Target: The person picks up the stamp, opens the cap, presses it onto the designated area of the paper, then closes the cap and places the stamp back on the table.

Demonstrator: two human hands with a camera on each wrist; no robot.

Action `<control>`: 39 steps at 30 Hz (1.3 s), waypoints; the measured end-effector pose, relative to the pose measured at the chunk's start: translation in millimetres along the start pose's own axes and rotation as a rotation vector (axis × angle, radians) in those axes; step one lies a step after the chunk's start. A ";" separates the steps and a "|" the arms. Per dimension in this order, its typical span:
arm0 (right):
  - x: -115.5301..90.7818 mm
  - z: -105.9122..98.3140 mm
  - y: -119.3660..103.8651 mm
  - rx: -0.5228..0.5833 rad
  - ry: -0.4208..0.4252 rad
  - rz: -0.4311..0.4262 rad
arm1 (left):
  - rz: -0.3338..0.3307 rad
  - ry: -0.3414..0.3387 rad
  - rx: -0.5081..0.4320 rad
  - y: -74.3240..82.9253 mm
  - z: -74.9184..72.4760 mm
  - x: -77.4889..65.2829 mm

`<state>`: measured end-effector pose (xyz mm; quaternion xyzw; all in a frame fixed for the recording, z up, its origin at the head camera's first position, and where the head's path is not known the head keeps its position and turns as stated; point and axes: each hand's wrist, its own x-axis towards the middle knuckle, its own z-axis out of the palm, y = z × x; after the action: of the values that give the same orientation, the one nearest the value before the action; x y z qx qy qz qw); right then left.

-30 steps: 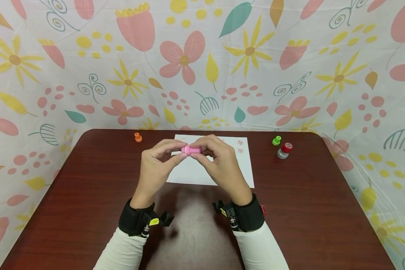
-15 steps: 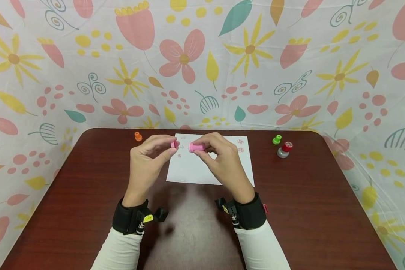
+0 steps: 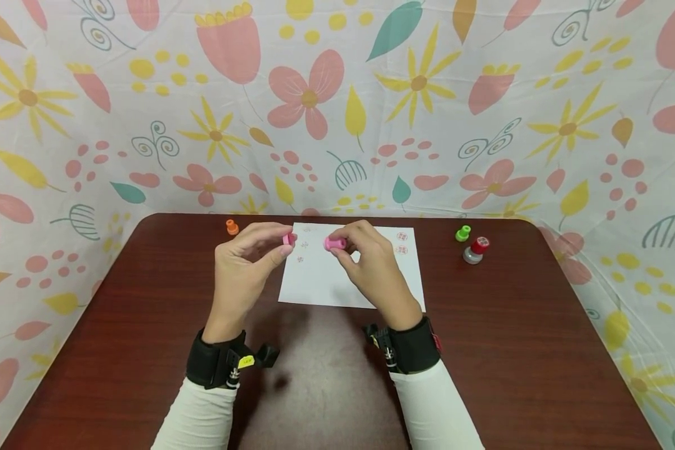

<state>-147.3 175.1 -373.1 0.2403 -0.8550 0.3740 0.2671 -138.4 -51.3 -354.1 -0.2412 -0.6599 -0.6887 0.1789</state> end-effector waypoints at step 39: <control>30.1 58.0 73.9 -0.301 -0.534 0.101 | 0.044 0.066 -0.035 1.6 -14.5 2.2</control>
<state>-230.9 168.9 -425.2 0.2452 -0.9516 0.1795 0.0468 -140.7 -65.8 -351.7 -0.2359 -0.6361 -0.7035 0.2115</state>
